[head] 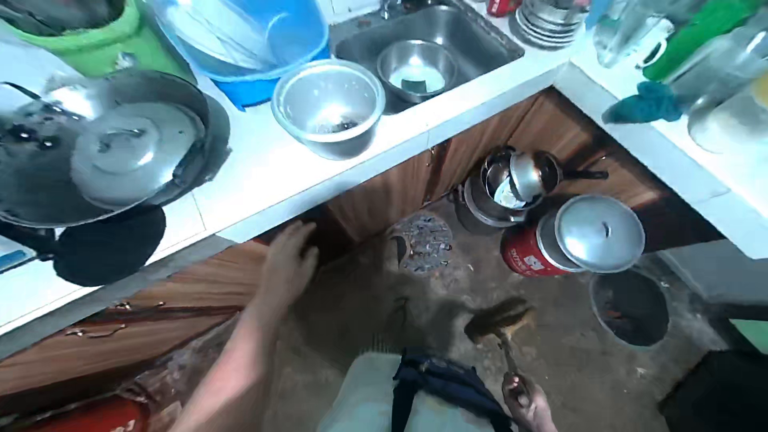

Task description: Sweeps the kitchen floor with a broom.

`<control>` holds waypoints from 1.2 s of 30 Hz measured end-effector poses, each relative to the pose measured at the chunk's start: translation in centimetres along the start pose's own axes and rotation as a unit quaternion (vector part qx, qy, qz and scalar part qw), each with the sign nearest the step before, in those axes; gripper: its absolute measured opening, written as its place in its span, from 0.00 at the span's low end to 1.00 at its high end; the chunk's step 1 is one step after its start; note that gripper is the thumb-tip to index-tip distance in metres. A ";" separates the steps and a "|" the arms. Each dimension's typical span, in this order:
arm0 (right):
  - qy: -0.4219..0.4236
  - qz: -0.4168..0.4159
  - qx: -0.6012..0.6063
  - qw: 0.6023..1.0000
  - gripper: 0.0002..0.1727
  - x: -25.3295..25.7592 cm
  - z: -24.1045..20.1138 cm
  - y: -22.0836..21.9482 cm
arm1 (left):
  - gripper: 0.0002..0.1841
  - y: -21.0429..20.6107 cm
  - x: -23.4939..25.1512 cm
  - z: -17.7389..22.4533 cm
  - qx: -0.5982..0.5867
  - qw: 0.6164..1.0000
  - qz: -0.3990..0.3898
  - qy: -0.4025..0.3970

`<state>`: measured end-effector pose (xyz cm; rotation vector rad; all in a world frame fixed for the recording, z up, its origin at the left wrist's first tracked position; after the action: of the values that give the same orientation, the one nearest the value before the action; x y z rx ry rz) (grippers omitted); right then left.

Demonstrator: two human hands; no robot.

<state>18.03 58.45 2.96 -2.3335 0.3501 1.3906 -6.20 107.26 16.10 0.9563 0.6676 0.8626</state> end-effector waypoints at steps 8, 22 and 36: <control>0.039 0.040 -0.077 0.995 0.16 1.4 0.8 -6.2 | 0.31 -0.2 14.1 -1.6 0.092 0.995 0.025 0.017; 0.058 0.167 -0.182 0.967 0.09 3.8 4.1 -11.9 | 0.37 -4.2 16.1 -3.7 0.126 0.983 0.126 0.041; 0.018 0.030 -0.211 0.977 0.09 1.2 3.9 -18.5 | 0.47 -5.3 16.7 -4.0 0.169 0.977 0.112 0.066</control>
<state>23.13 76.69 4.10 -2.7070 0.1426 1.5802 0.69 121.63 7.76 1.3076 0.8490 1.0383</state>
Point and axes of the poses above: each hand's wrist, its own x-axis towards the middle knuckle, its own y-axis out of the back of the hand, z = x × y, the point moved 1 cm from there along x, towards the middle knuckle, and after that the axes turned 10 degrees about y, right-handed, at the moved point
